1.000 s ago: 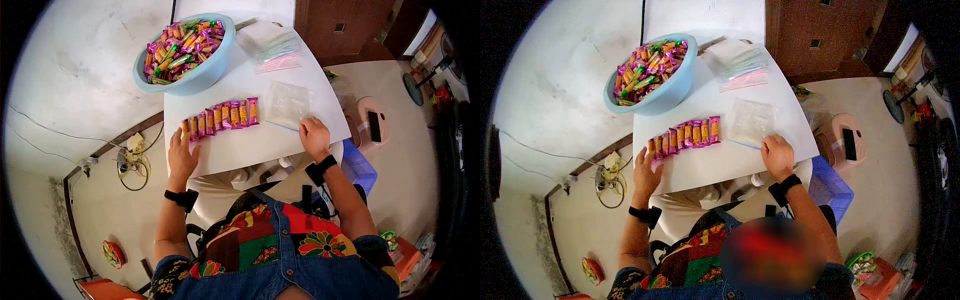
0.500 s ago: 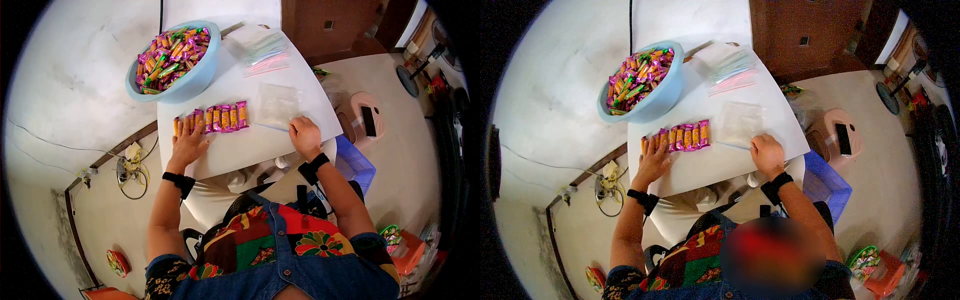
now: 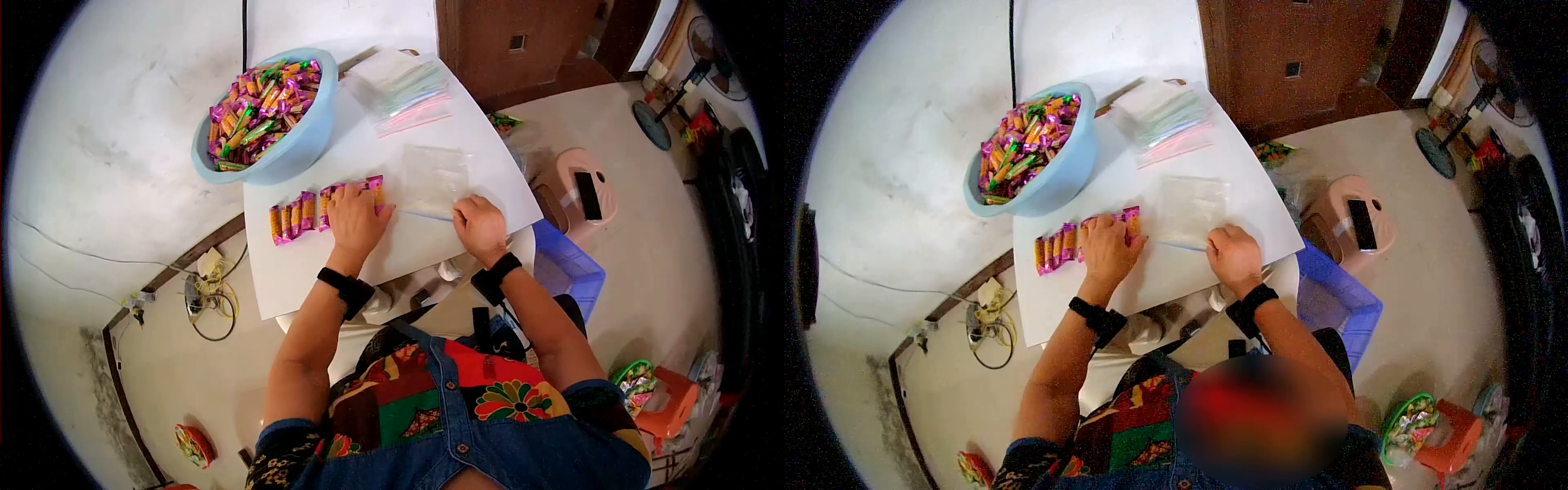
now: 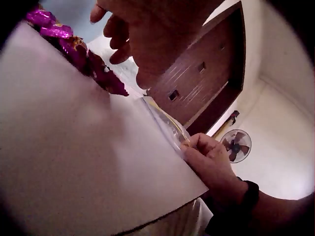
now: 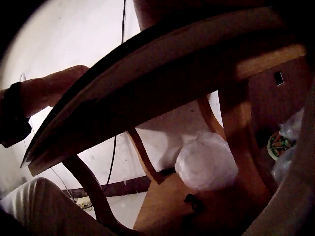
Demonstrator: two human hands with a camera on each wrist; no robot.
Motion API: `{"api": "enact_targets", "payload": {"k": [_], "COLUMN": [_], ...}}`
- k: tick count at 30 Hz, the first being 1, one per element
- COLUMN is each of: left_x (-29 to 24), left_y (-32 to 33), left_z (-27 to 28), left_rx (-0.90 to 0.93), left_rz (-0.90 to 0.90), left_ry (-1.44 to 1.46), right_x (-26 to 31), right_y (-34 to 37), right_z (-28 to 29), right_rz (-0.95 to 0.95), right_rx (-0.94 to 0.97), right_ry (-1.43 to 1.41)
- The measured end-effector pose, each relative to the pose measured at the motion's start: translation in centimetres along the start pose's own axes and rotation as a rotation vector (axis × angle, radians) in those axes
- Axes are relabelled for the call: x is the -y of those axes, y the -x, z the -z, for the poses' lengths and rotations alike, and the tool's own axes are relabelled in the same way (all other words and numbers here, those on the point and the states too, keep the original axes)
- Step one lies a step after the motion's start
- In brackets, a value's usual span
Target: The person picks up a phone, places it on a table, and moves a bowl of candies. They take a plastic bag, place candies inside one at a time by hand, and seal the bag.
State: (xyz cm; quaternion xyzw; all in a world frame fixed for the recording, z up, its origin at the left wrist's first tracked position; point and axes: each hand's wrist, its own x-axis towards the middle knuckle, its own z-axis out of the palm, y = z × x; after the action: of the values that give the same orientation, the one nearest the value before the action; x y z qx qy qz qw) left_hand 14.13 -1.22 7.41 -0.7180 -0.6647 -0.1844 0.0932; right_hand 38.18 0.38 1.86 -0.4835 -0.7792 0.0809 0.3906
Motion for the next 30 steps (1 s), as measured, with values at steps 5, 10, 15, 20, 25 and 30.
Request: {"api": "enact_targets", "payload": {"k": [5, 10, 15, 20, 25, 30], "left_x": [-0.9, -0.7, -0.6, 0.3, -0.1, -1.4], "left_y": [0.1, 1.3, 3.4, 5.3, 4.0, 1.8], "left_z": [-0.7, -1.3, 0.9, 1.7, 1.1, 0.0], "left_rx": [0.015, 0.055, -0.014, -0.085, -0.111, -0.037], "left_rz": [0.066, 0.100, 0.085, 0.061, 0.028, 0.055], "left_ry": [-0.085, -0.071, 0.053, 0.102, 0.059, 0.025], "right_x": [-0.1, -0.3, 0.3, 0.3, 0.3, 0.1], "right_y": [0.1, 0.1, 0.0, 0.0, 0.0, -0.1], "right_z": [0.0, -0.3, 0.3, 0.2, 0.2, 0.0], "right_rz": [0.004, 0.002, -0.012, 0.001, -0.008, 0.006], "right_rx": [0.000, -0.008, 0.022, 0.005, 0.011, -0.009], "right_ry": [-0.007, -0.012, -0.009, 0.012, 0.018, 0.013]}}
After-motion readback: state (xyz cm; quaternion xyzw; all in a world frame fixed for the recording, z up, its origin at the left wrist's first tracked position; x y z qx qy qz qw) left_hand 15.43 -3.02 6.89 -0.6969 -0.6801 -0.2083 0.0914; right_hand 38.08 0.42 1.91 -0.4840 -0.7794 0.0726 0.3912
